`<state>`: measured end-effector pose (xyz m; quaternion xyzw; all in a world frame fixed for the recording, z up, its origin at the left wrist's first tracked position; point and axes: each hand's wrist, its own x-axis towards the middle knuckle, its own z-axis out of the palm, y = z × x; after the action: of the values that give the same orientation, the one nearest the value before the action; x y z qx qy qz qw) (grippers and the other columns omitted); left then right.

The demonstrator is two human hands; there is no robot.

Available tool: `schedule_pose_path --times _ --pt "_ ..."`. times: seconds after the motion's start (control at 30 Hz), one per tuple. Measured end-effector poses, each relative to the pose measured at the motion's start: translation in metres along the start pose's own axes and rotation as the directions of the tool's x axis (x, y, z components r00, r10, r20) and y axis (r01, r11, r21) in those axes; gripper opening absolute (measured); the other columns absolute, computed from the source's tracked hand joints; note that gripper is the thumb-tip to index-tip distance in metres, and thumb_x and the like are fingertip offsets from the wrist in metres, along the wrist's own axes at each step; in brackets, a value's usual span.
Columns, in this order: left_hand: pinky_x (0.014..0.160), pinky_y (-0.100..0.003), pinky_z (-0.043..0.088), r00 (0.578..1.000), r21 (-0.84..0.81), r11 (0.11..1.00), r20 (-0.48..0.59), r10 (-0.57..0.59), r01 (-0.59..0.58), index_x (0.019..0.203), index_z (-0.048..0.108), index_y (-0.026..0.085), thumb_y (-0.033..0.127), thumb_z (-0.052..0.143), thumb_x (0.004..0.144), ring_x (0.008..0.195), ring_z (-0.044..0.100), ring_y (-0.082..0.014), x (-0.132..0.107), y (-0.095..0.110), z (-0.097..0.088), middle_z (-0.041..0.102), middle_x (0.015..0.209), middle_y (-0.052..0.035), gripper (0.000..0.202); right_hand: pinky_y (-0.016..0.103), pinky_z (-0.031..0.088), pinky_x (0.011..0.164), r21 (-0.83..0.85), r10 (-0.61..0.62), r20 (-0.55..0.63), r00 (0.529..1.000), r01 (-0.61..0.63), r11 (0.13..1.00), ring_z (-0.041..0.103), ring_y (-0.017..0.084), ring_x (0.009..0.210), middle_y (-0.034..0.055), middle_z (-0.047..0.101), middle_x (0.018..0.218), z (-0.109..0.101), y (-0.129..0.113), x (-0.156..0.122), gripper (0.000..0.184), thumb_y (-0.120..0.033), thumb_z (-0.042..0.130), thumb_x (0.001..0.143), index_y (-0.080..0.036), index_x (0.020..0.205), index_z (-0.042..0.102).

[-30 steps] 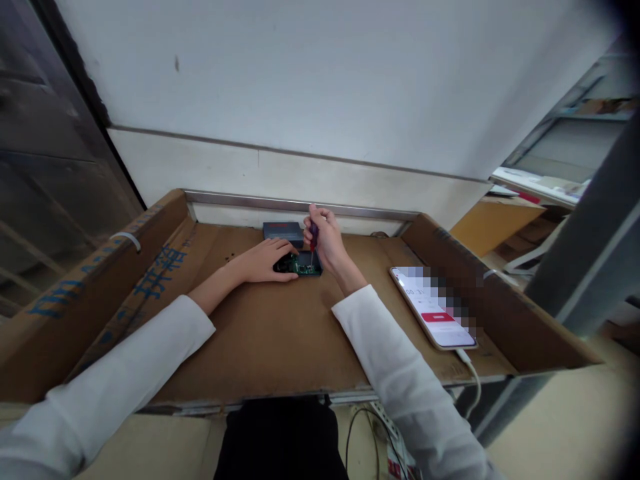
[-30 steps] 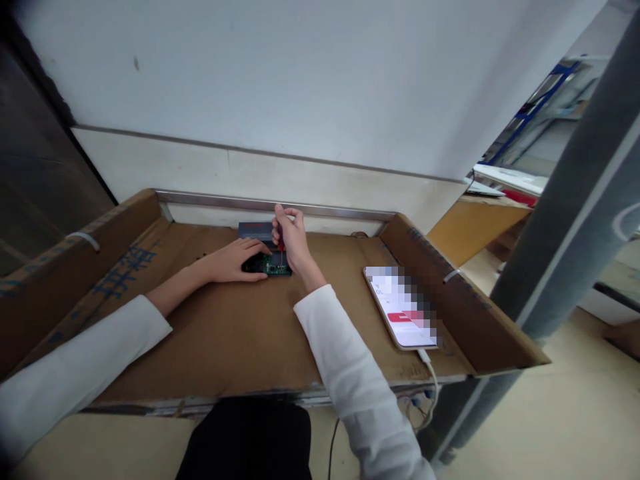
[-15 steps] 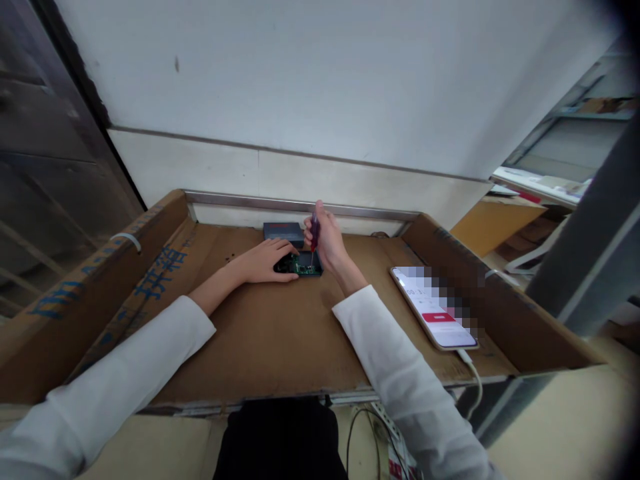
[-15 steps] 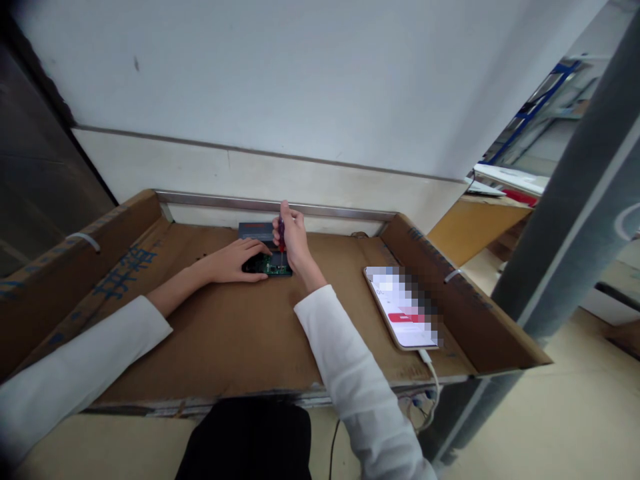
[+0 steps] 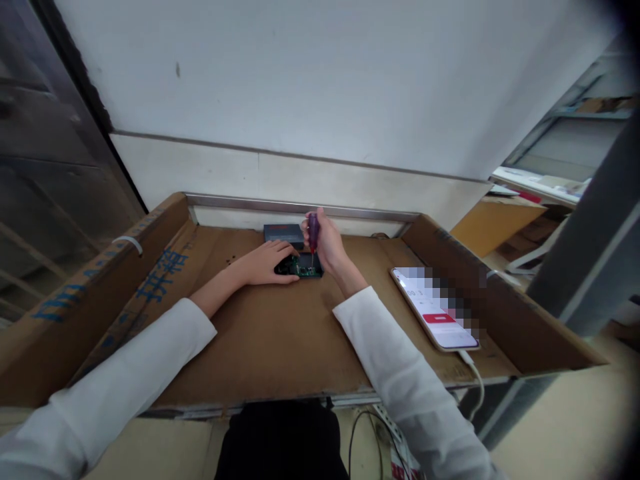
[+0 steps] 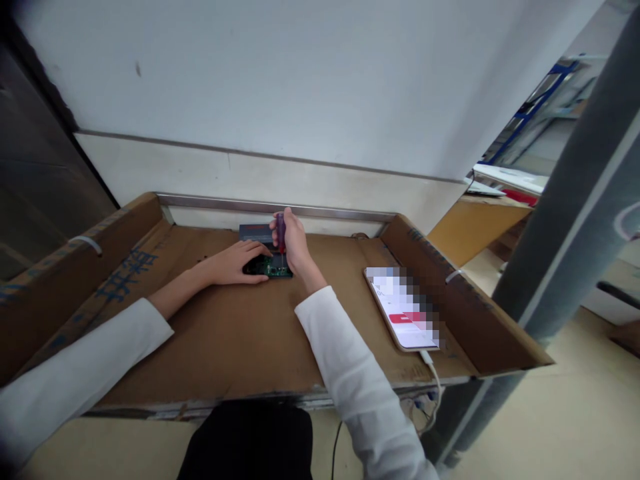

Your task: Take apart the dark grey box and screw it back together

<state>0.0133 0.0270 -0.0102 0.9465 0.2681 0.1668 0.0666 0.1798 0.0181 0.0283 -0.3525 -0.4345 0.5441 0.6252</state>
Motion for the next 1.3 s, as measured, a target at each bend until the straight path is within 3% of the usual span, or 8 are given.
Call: schedule_pose_path --times 0.17,0.33,0.53,0.77,1.0,1.17,1.3 --pt "0.098 -0.041 0.037 1.000 0.006 1.000 0.000 0.001 -0.001 0.116 0.053 0.018 0.059 0.052 0.084 0.111 0.053 -0.0288 0.0002 0.0000 0.0003 0.058 0.119 -0.0114 0.052 0.019 0.026 0.039 -0.018 -0.021 -0.036 0.999 0.021 1.000 0.036 0.004 0.040 -0.0099 0.045 0.054 0.0001 0.0016 0.0010 0.044 -0.064 0.056 0.076 -0.022 0.080 0.043" --pt "0.098 -0.042 0.037 1.000 0.006 1.000 -0.004 -0.002 0.002 0.115 0.054 0.018 0.059 0.052 0.084 0.110 0.053 -0.0287 0.0001 0.0004 0.0004 0.059 0.118 -0.0113 0.051 0.019 0.029 0.041 -0.093 -0.088 -0.082 0.993 0.080 0.992 0.039 0.005 0.042 -0.0117 0.048 0.056 -0.0003 0.0056 0.0022 0.047 -0.057 0.067 0.070 -0.025 0.086 0.037" --pt "0.097 -0.042 0.038 1.000 -0.005 1.000 -0.005 0.007 -0.007 0.116 0.053 0.018 0.059 0.053 0.084 0.110 0.053 -0.0289 0.0000 -0.0008 0.0007 0.058 0.118 -0.0118 0.052 0.019 0.036 0.045 -0.081 -0.065 -0.067 0.996 0.060 0.995 0.048 0.005 0.049 -0.0058 0.054 0.065 -0.0031 0.0043 0.0036 0.038 -0.056 0.060 0.077 -0.019 0.080 0.049" --pt "0.097 -0.042 0.038 1.000 -0.001 1.000 -0.001 -0.002 0.002 0.116 0.054 0.018 0.059 0.053 0.084 0.111 0.053 -0.0292 0.0003 -0.0004 0.0006 0.058 0.119 -0.0116 0.053 0.020 0.030 0.040 -0.050 -0.067 -0.011 0.998 0.067 0.996 0.038 0.004 0.041 -0.0073 0.048 0.057 -0.0025 0.0022 0.0014 0.045 -0.064 0.049 0.081 -0.019 0.082 0.053" --pt "0.098 -0.041 0.037 1.000 0.006 1.000 -0.004 -0.007 0.007 0.116 0.054 0.017 0.058 0.054 0.084 0.111 0.053 -0.0286 0.0000 0.0004 0.0007 0.058 0.118 -0.0120 0.052 0.017 0.029 0.039 -0.073 -0.109 -0.040 0.993 0.106 0.992 0.037 0.003 0.040 -0.0125 0.049 0.057 -0.0015 0.0039 0.0006 0.047 -0.054 0.069 0.069 -0.025 0.087 0.037" --pt "0.098 -0.041 0.037 1.000 -0.008 1.000 0.005 -0.012 0.012 0.116 0.054 0.018 0.059 0.053 0.084 0.111 0.053 -0.0284 -0.0004 0.0008 -0.0004 0.058 0.118 -0.0114 0.052 0.019 0.039 0.044 -0.097 -0.130 -0.051 0.990 0.125 0.987 0.050 0.005 0.049 -0.0078 0.056 0.068 -0.0068 0.0014 0.0036 0.043 -0.053 0.070 0.069 -0.023 0.084 0.043" --pt "0.098 -0.041 0.037 1.000 -0.009 1.000 0.006 -0.004 0.004 0.117 0.053 0.018 0.058 0.054 0.084 0.112 0.053 -0.0283 0.0000 -0.0002 -0.0001 0.058 0.118 -0.0111 0.051 0.019 0.042 0.046 -0.084 -0.092 -0.026 0.995 0.090 0.992 0.051 0.005 0.051 -0.0054 0.054 0.069 -0.0092 -0.0009 0.0054 0.039 -0.057 0.063 0.075 -0.020 0.082 0.053"
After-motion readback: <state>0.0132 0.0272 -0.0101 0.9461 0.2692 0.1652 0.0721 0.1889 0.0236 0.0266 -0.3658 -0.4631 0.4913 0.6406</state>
